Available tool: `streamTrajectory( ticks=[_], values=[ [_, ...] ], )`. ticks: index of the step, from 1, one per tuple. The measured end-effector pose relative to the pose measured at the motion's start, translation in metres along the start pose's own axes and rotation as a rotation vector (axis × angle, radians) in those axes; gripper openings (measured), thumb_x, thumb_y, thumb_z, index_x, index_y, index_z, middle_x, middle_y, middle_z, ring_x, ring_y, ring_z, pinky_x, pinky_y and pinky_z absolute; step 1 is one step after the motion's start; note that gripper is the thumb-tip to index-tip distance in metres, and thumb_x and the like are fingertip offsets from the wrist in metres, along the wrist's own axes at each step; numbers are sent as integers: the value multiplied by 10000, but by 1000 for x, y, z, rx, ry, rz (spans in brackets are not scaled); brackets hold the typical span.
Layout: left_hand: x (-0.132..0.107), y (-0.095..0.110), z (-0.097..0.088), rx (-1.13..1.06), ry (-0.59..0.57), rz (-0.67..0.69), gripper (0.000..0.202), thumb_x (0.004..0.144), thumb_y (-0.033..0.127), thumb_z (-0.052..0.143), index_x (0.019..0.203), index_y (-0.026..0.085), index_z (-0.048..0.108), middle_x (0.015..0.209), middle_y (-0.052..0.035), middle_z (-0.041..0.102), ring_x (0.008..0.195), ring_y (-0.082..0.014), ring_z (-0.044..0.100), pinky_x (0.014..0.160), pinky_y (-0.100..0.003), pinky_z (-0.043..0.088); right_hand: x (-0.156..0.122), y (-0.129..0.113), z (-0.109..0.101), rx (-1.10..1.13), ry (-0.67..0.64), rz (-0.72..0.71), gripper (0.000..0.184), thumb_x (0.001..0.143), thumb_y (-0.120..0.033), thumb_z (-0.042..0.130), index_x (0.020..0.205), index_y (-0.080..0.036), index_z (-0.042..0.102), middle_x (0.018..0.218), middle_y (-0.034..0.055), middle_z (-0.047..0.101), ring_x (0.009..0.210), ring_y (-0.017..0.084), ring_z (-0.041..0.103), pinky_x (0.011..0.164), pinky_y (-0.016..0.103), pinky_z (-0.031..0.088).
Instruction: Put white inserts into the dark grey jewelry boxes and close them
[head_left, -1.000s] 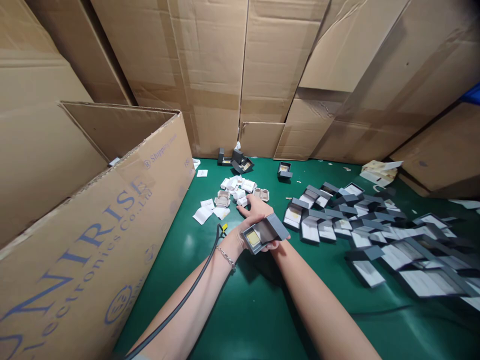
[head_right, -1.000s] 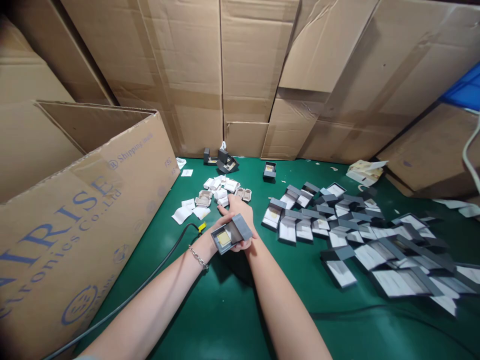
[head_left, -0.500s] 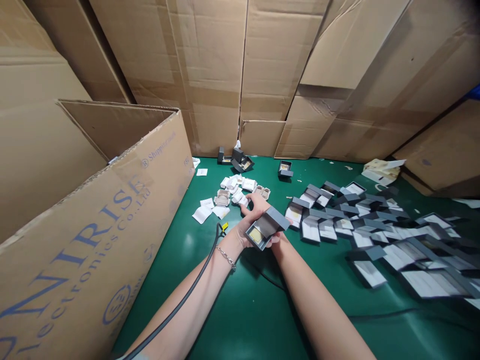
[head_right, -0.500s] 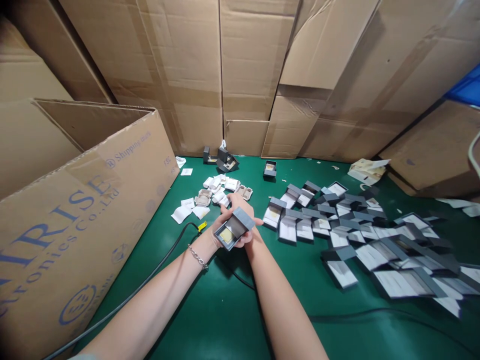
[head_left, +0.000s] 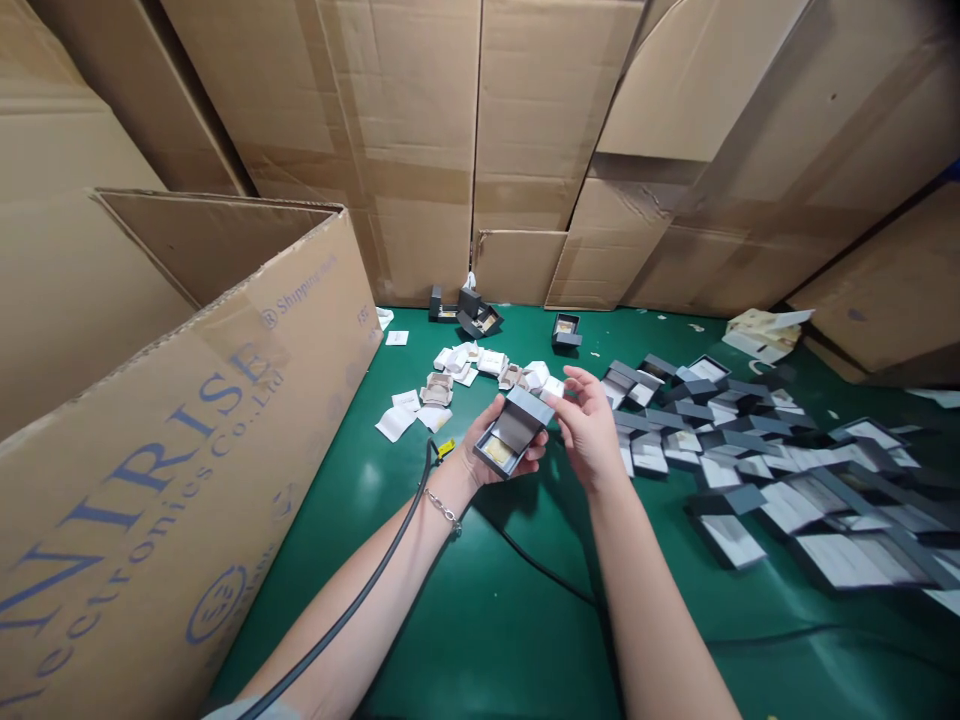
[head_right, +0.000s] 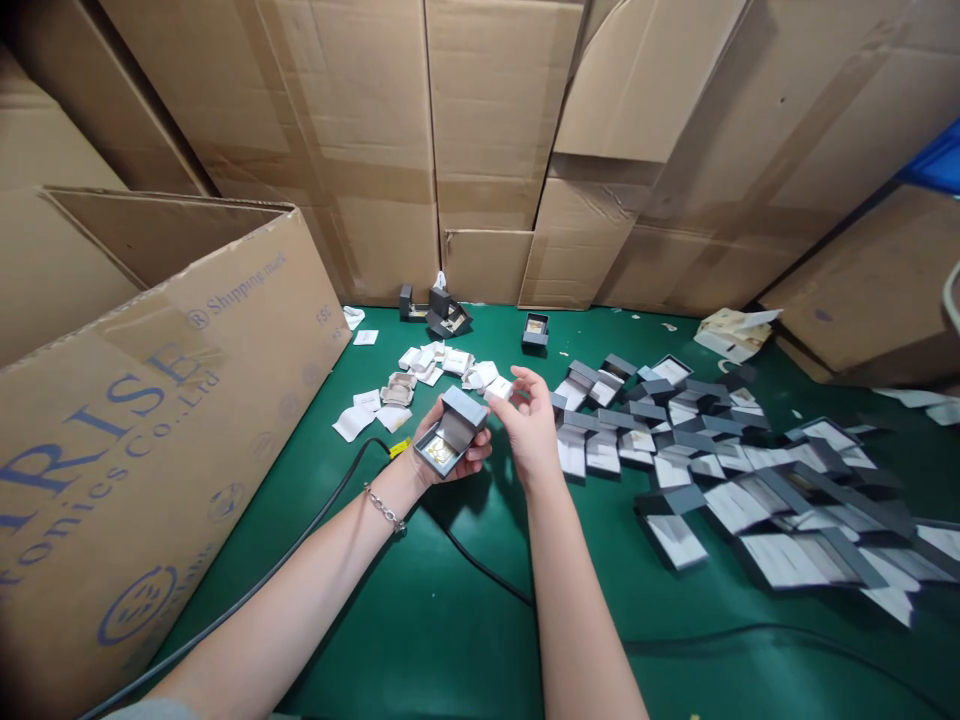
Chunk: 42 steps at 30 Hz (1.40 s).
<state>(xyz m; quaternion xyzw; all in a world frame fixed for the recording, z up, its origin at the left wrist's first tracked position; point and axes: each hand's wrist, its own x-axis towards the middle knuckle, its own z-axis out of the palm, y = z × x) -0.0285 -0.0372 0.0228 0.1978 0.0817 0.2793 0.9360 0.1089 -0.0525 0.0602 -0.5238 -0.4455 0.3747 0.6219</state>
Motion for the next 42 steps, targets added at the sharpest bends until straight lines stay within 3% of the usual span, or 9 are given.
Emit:
streamTrajectory(
  ticks=[5,9,14,20,26,33,38,42],
  values=[
    [-2,-3,-5,76,-16,10,642,560,671,663,952,165,615,652,-56,597,543,-131,485,559,-284,416,-10,-11,-12,339,55,110,428,556,-287,663,953,-250,509,886,-11,531,832,142,578,789,327,498],
    [-2,-3,-5,44,15,1,606,584,655,660,932,160,623,662,-64,614,544,-127,490,588,-296,425,-7,-8,-18,453,76,104,375,576,-276,602,929,-252,477,901,-7,580,860,162,617,836,369,498],
    [0,1,4,-73,89,36,526,745,608,528,970,145,633,719,-79,629,561,-127,498,590,-294,424,-7,-1,-17,472,48,101,340,621,-276,558,947,-261,463,904,-19,586,877,143,622,851,345,497],
    [3,4,11,-85,153,91,508,785,584,493,949,126,637,725,-76,619,560,-133,512,577,-285,426,-8,1,-13,504,107,146,400,588,-267,605,956,-255,449,853,-32,563,796,110,607,822,300,495],
    [10,6,4,-86,179,152,536,808,572,475,1047,113,615,695,-53,606,507,-109,505,492,-242,414,-6,1,-9,530,150,174,428,551,-255,651,936,-242,465,834,-33,560,813,111,605,837,286,483],
    [14,6,10,-75,381,239,437,890,463,418,1087,104,573,790,-90,674,472,-92,561,419,-189,438,-9,1,-6,492,159,207,446,579,-289,674,972,-255,466,863,-45,548,731,93,594,766,288,508],
    [13,8,15,-115,457,228,365,926,382,378,970,81,580,621,-55,645,499,-125,621,499,-204,514,-11,0,-6,517,201,237,456,562,-307,701,967,-258,497,889,-45,551,709,90,582,667,256,512],
    [13,9,14,-126,454,209,370,930,375,371,960,74,583,617,-66,651,501,-132,629,496,-205,515,-11,-1,-6,520,204,250,482,545,-314,712,976,-253,506,887,-42,547,700,89,578,652,246,506]
  ],
)
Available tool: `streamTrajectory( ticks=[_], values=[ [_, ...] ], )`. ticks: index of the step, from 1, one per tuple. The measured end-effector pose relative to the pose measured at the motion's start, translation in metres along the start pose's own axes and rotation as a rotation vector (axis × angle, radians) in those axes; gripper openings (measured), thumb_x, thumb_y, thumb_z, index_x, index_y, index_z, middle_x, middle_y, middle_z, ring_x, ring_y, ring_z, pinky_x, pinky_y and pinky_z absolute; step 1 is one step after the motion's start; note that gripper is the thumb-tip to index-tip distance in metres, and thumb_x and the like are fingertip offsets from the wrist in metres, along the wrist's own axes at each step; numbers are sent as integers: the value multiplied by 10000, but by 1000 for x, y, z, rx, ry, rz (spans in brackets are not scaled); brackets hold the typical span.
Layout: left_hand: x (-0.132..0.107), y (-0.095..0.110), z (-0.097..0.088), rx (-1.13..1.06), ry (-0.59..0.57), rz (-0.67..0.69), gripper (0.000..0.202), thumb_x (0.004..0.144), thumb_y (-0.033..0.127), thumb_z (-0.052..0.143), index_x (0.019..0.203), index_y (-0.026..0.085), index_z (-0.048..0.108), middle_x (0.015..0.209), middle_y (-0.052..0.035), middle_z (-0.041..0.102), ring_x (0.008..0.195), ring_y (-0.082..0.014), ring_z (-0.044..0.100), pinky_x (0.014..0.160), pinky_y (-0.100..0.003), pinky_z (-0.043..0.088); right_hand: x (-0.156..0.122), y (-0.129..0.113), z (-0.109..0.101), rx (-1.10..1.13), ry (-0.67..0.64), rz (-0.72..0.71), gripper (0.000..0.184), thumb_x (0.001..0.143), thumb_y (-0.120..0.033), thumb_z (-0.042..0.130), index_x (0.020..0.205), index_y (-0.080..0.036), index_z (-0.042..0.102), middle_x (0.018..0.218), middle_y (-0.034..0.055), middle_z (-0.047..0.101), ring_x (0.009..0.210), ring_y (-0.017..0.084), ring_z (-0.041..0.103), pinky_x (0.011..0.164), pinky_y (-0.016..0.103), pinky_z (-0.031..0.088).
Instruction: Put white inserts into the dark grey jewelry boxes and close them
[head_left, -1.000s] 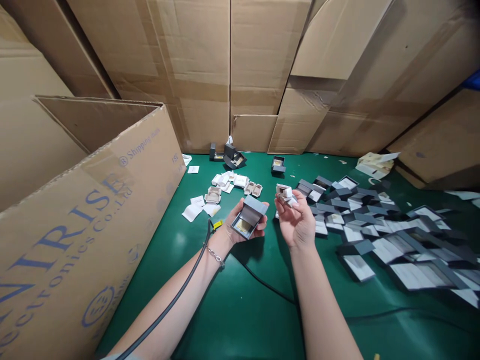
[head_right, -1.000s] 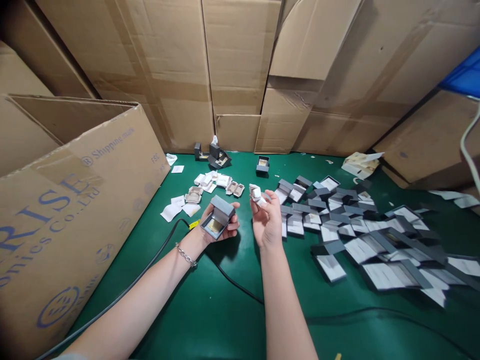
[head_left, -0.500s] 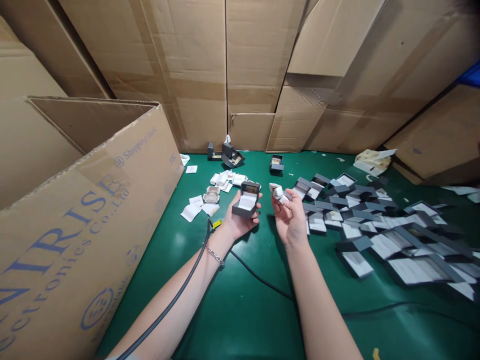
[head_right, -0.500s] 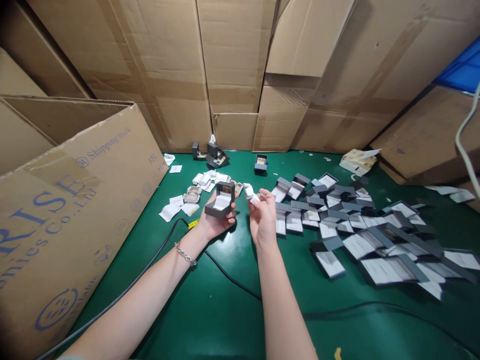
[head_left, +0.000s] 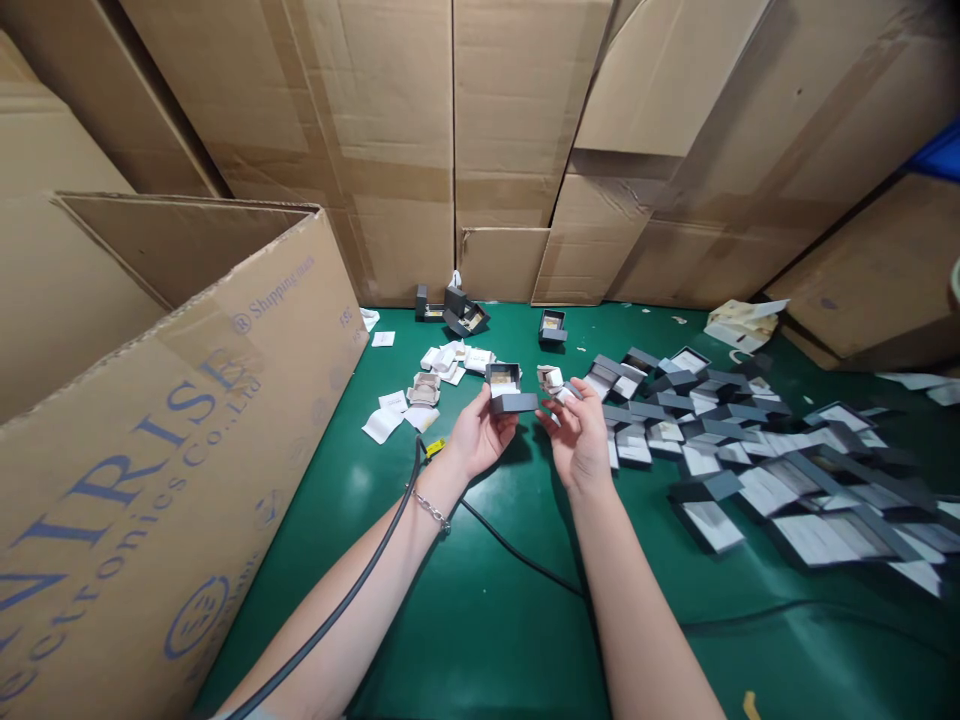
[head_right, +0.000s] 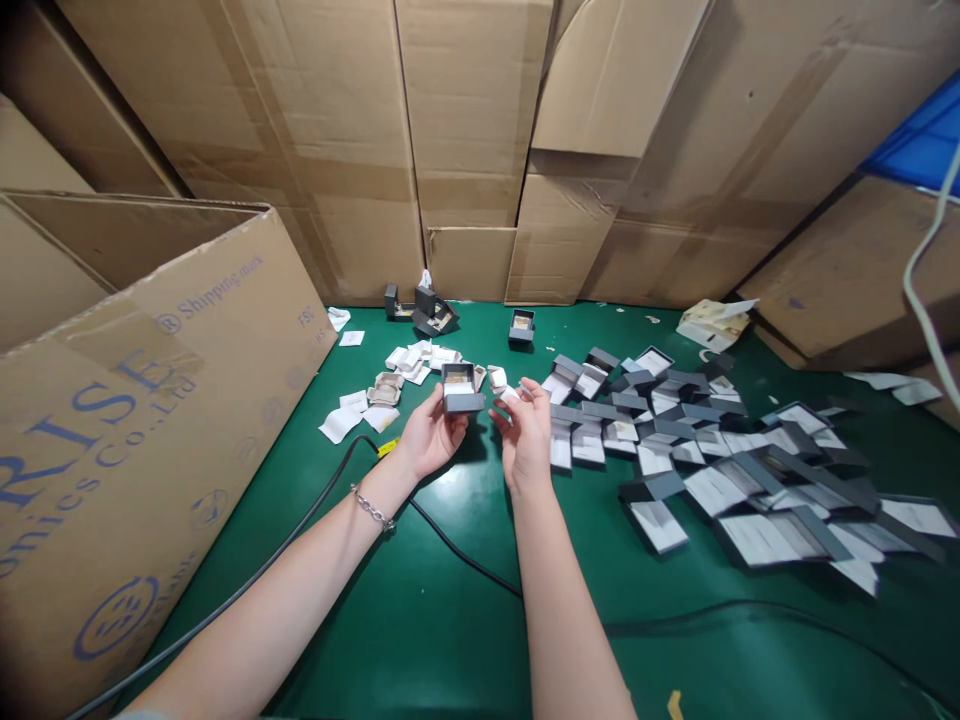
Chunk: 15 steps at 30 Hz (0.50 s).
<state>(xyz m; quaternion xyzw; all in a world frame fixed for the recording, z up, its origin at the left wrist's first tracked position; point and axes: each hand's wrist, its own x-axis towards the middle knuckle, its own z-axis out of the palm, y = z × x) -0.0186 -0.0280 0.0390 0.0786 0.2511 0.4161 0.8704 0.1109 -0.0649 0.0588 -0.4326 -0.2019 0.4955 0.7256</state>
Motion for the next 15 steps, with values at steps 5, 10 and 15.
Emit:
streamTrajectory(
  ticks=[5,10,15],
  values=[
    [1,-2,-1,15,-64,-10,405,906,404,419,1044,60,584,691,-84,666,485,-112,599,489,-213,504,-1,0,1,-14,-12,11,474,554,-313,703,978,-254,499,899,-40,552,700,82,571,646,231,489],
    [1,-5,-1,34,-56,50,297,849,355,539,975,93,602,798,-85,680,594,-135,633,488,-216,492,0,-1,1,23,-1,22,458,545,-298,679,964,-242,503,903,-23,582,706,97,576,639,240,473],
    [-1,-7,-2,95,-22,24,133,820,187,566,903,85,585,749,-84,669,612,-138,651,593,-221,532,2,-3,0,122,30,30,387,568,-304,610,933,-221,512,829,-21,598,646,87,541,617,235,447]
  ],
)
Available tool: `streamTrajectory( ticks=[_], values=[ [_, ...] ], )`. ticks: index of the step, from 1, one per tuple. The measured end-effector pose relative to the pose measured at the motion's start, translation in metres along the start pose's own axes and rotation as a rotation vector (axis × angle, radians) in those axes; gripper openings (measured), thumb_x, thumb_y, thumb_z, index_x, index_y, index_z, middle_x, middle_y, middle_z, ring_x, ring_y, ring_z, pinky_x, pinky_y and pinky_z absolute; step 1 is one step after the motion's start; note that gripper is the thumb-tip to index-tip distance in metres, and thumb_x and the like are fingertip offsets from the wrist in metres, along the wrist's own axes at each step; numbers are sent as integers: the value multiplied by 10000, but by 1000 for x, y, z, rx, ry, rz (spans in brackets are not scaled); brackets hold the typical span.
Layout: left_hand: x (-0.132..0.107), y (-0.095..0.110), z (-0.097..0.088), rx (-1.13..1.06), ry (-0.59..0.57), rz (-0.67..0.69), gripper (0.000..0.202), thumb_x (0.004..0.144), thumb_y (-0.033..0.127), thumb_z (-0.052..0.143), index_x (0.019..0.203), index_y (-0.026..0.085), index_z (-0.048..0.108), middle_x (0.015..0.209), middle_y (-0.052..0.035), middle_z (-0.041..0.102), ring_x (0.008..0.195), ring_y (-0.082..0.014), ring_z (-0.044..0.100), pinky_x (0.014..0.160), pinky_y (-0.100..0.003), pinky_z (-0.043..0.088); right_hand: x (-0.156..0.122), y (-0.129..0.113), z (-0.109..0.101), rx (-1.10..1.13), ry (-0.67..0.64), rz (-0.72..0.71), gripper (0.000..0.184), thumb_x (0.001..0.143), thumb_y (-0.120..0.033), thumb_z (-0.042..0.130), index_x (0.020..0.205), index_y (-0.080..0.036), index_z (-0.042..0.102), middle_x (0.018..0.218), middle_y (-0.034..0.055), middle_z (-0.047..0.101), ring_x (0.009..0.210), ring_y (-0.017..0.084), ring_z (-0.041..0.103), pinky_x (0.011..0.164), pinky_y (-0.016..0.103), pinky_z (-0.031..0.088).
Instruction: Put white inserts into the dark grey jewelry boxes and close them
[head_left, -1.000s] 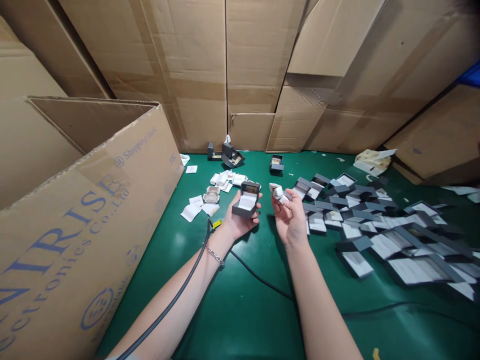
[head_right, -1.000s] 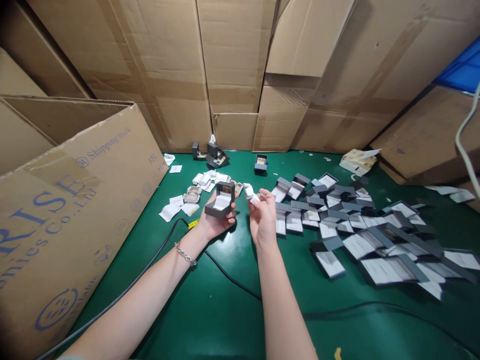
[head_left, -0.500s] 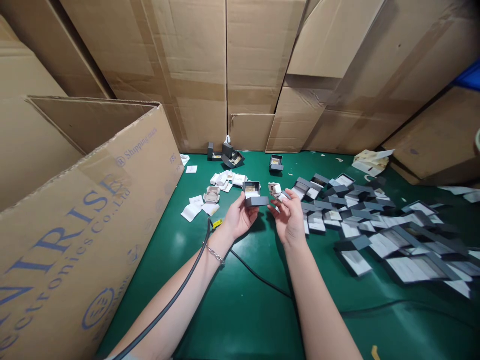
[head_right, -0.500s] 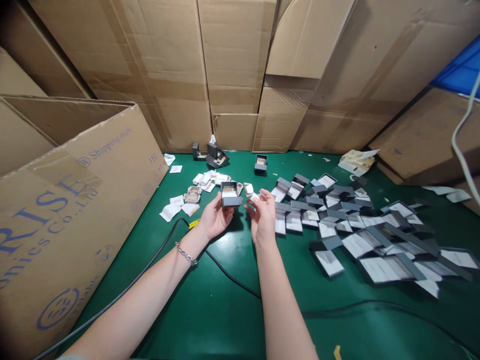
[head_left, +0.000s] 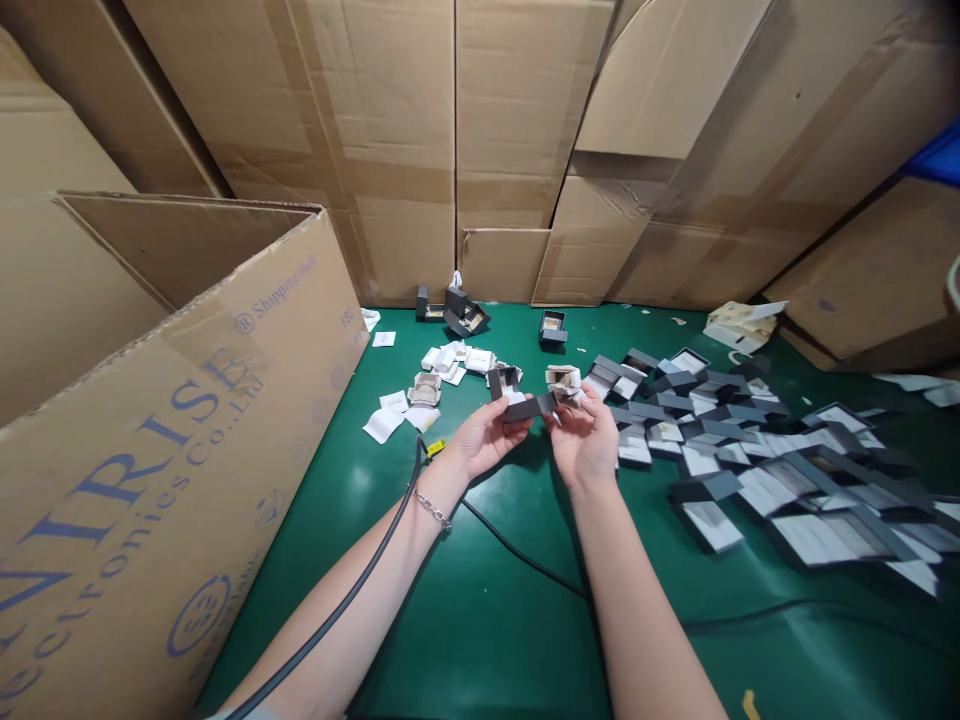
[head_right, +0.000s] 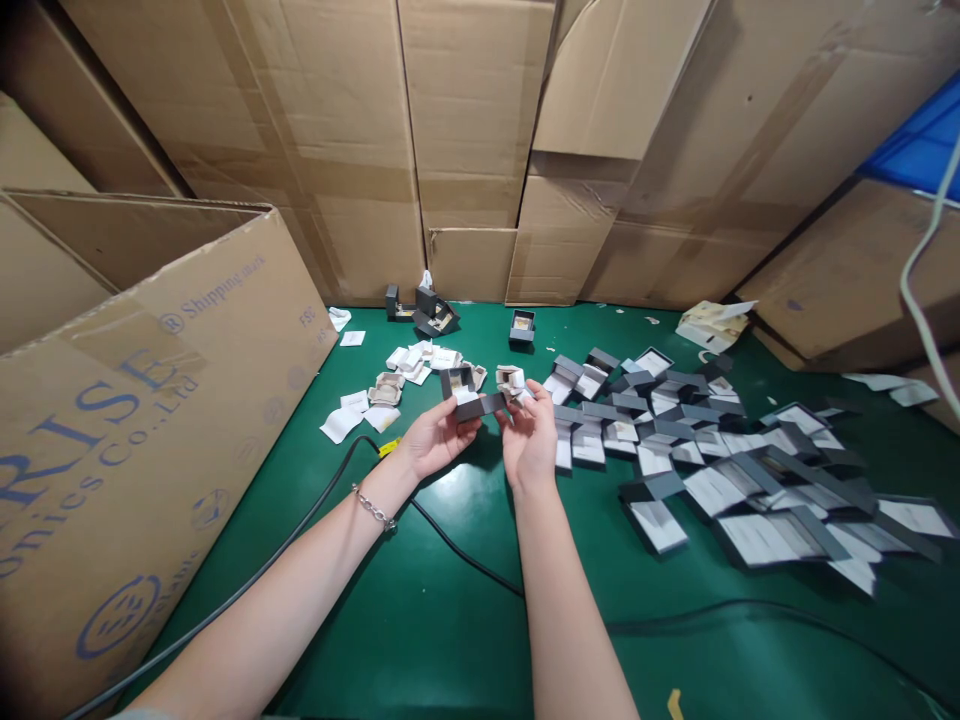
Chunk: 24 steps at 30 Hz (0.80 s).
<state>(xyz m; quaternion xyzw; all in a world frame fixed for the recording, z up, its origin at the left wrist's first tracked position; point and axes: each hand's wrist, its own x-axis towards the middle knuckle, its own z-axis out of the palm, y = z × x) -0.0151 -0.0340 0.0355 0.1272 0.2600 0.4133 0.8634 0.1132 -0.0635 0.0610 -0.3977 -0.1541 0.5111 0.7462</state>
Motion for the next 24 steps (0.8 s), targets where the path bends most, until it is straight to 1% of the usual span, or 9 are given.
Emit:
streamTrajectory(
  ticks=[1,4,6,8,10,13,17,20,24],
  values=[
    [-1,-1,0,30,-12,0,140,799,151,582,925,88,578,798,-95,677,677,-162,672,616,-223,537,0,-1,0,7,19,-10,390,564,-302,609,933,-220,512,820,-25,591,638,83,532,615,233,442],
    [-3,-2,-1,109,-66,-7,311,734,73,630,1025,132,537,925,-105,677,821,-211,686,642,-212,534,1,-4,0,-22,78,-63,421,544,-295,623,941,-223,502,835,-30,563,664,84,530,596,215,413],
    [-4,-2,-2,153,-88,-30,367,712,63,649,1041,156,515,921,-95,673,828,-217,687,618,-196,519,1,-5,0,-72,77,-126,445,535,-293,637,949,-229,485,855,-32,531,696,91,534,604,218,406],
    [-4,-2,-2,183,-97,-45,369,694,55,659,1017,161,513,888,-79,669,798,-203,689,600,-189,501,1,-5,-1,-159,52,-233,470,541,-300,651,968,-236,466,858,-35,494,726,98,529,646,237,416],
    [-3,-3,-3,187,-107,-38,392,666,22,650,1012,156,527,878,-71,669,781,-187,684,624,-208,495,-1,-4,-1,-315,20,-385,475,566,-310,652,993,-240,456,860,-29,473,781,116,527,721,272,428],
    [1,-4,-7,173,-139,-39,433,622,-15,620,1027,129,570,881,-81,677,784,-184,669,726,-278,492,-7,-2,-2,-674,-41,-605,448,627,-311,614,1041,-234,464,928,10,492,911,167,519,848,348,412],
    [7,-6,-11,148,-196,-24,427,557,-34,586,956,110,632,885,-82,686,793,-181,645,831,-337,461,-19,1,2,-1147,-137,-808,375,652,-279,550,1021,-232,504,991,45,542,975,229,514,952,472,320],
    [9,-7,-12,124,-213,-15,457,517,-31,550,939,110,651,927,-89,690,835,-193,630,830,-337,455,-23,2,4,-1313,-169,-841,360,655,-261,528,1015,-246,510,1003,36,560,992,245,518,1010,547,188],
    [8,-6,-10,101,-184,-32,432,507,0,523,901,103,666,906,-93,693,776,-175,620,762,-304,454,-22,2,4,-1308,-162,-833,366,653,-261,508,1018,-250,503,1000,40,560,982,242,520,999,530,196]
  ],
)
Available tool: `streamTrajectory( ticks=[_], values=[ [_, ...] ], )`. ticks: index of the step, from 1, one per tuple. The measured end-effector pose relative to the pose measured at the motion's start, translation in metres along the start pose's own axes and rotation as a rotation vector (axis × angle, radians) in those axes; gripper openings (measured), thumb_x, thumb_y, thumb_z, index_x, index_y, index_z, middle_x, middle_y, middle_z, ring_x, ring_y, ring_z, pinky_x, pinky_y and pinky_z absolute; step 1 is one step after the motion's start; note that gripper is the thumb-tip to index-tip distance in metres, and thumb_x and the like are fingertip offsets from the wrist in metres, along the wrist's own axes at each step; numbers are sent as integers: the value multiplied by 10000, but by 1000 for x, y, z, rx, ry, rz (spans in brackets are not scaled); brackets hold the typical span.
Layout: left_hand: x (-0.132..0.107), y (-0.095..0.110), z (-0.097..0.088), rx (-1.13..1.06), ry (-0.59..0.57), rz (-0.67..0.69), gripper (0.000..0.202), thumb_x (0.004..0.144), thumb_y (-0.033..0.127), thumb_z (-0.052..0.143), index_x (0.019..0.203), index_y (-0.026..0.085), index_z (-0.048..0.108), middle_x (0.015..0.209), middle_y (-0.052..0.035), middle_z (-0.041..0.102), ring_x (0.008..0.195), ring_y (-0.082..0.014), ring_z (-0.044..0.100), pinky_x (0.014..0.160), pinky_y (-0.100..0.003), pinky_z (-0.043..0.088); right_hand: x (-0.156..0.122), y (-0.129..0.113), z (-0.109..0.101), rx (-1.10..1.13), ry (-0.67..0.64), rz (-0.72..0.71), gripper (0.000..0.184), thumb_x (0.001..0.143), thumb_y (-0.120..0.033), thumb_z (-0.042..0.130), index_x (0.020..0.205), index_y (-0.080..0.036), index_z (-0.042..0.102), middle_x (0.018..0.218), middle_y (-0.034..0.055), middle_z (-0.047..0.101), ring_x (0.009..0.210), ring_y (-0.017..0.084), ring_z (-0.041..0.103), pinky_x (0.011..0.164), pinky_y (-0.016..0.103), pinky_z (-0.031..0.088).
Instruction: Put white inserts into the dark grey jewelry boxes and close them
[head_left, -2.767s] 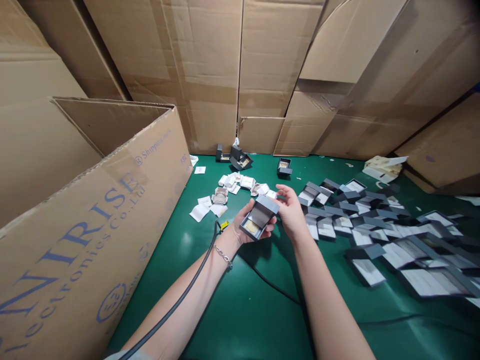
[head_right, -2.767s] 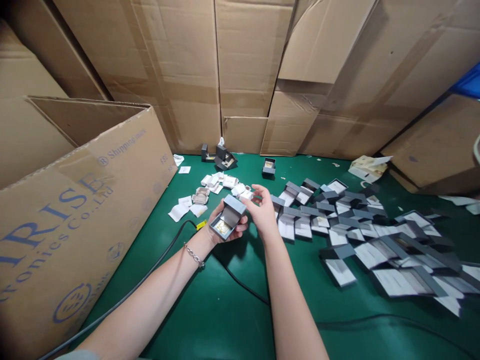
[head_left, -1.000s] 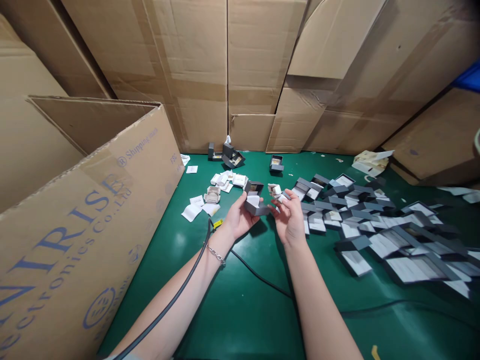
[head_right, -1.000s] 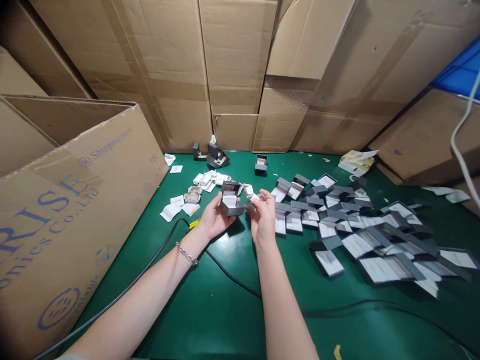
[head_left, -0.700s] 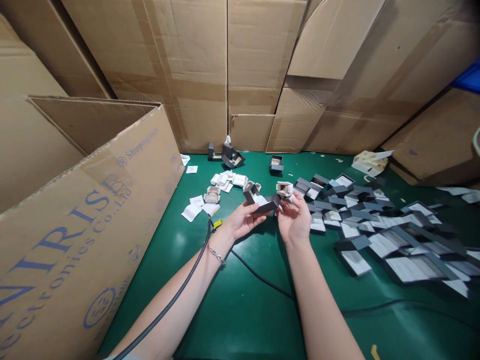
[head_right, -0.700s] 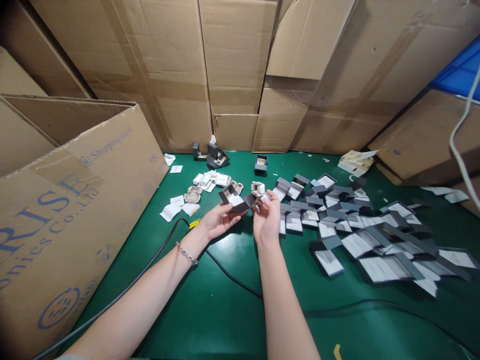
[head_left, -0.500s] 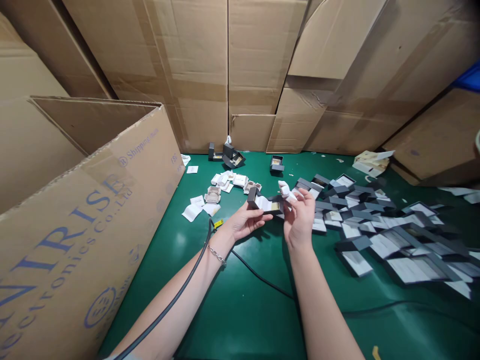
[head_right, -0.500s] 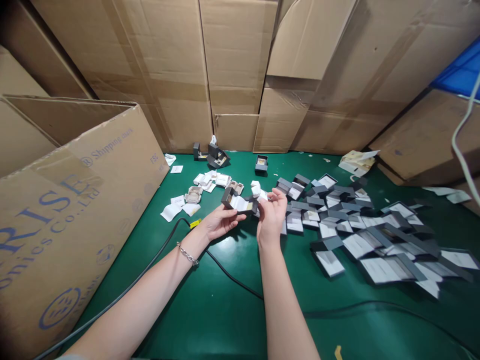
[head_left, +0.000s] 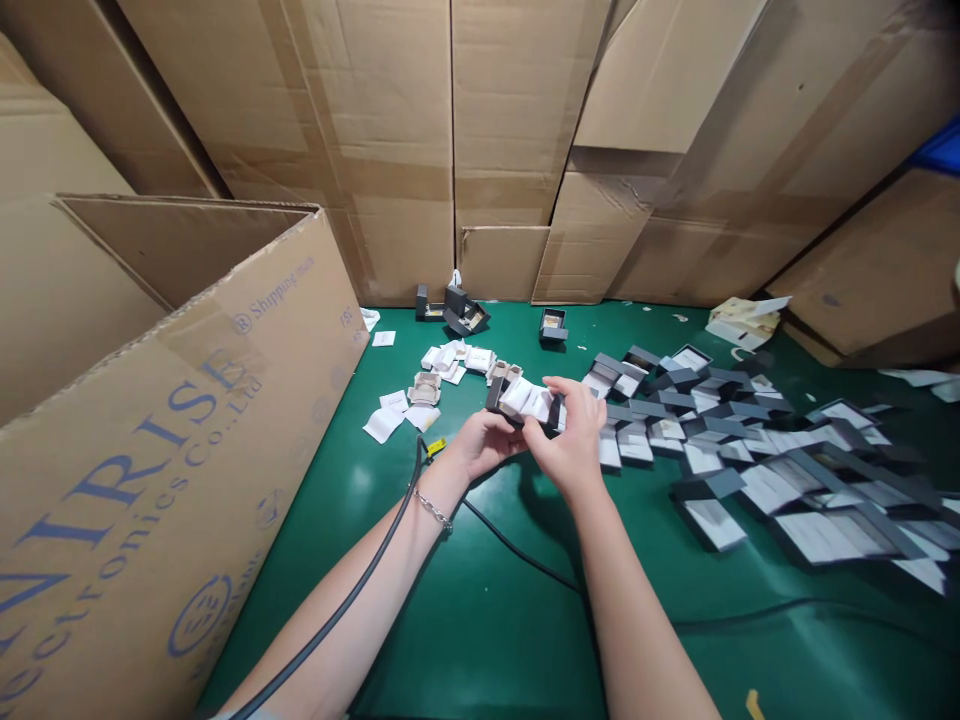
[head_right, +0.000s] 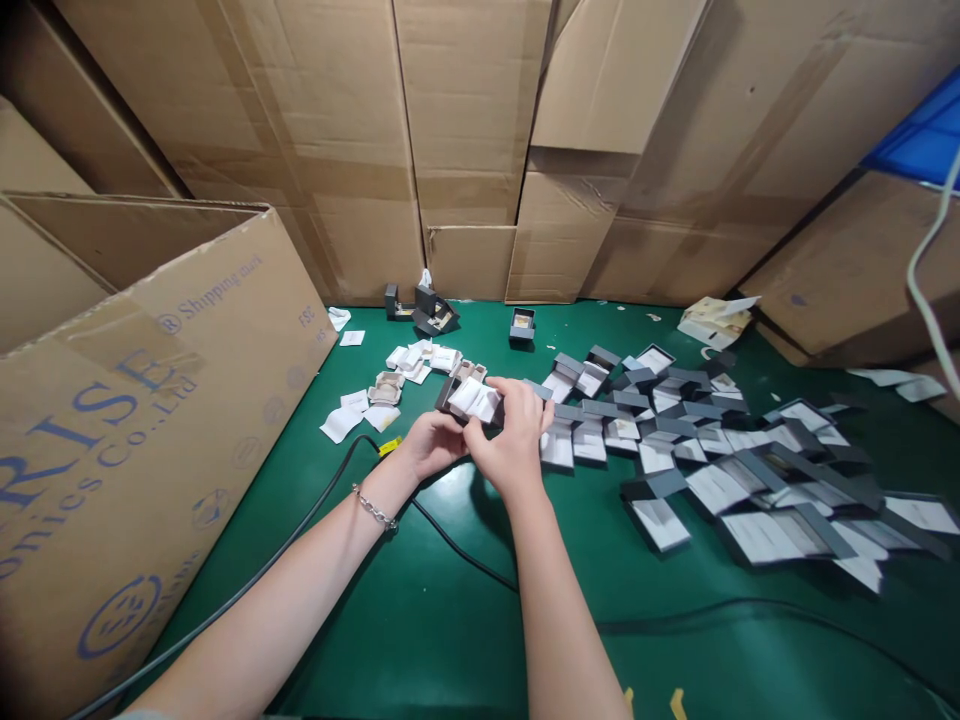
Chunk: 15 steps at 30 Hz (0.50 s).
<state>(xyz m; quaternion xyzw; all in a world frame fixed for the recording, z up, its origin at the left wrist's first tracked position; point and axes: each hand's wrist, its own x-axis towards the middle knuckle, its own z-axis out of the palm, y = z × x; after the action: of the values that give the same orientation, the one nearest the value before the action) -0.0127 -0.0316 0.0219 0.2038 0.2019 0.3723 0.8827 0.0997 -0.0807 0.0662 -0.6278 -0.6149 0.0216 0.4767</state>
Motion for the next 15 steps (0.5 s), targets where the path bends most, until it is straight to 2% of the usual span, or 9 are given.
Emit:
streamTrajectory(
  ticks=[5,11,15],
  values=[
    [0,2,1,-14,-4,3,438,518,4,511,917,100,664,914,-96,692,786,-182,628,747,-297,452,1,2,0,14,-15,-6,387,644,-253,511,1030,-260,492,988,42,558,981,244,515,990,506,219],
    [0,0,2,14,-2,25,505,528,-21,513,999,102,649,941,-102,692,909,-237,635,874,-375,447,-1,2,1,27,-26,-32,375,651,-249,516,1026,-254,494,982,44,564,975,242,522,974,486,252],
    [-1,0,5,51,2,29,543,530,-27,525,1045,105,633,933,-105,693,918,-245,640,896,-388,447,-1,3,4,36,-41,-15,385,653,-270,537,1036,-253,510,1000,42,584,993,248,523,996,514,223]
  ],
)
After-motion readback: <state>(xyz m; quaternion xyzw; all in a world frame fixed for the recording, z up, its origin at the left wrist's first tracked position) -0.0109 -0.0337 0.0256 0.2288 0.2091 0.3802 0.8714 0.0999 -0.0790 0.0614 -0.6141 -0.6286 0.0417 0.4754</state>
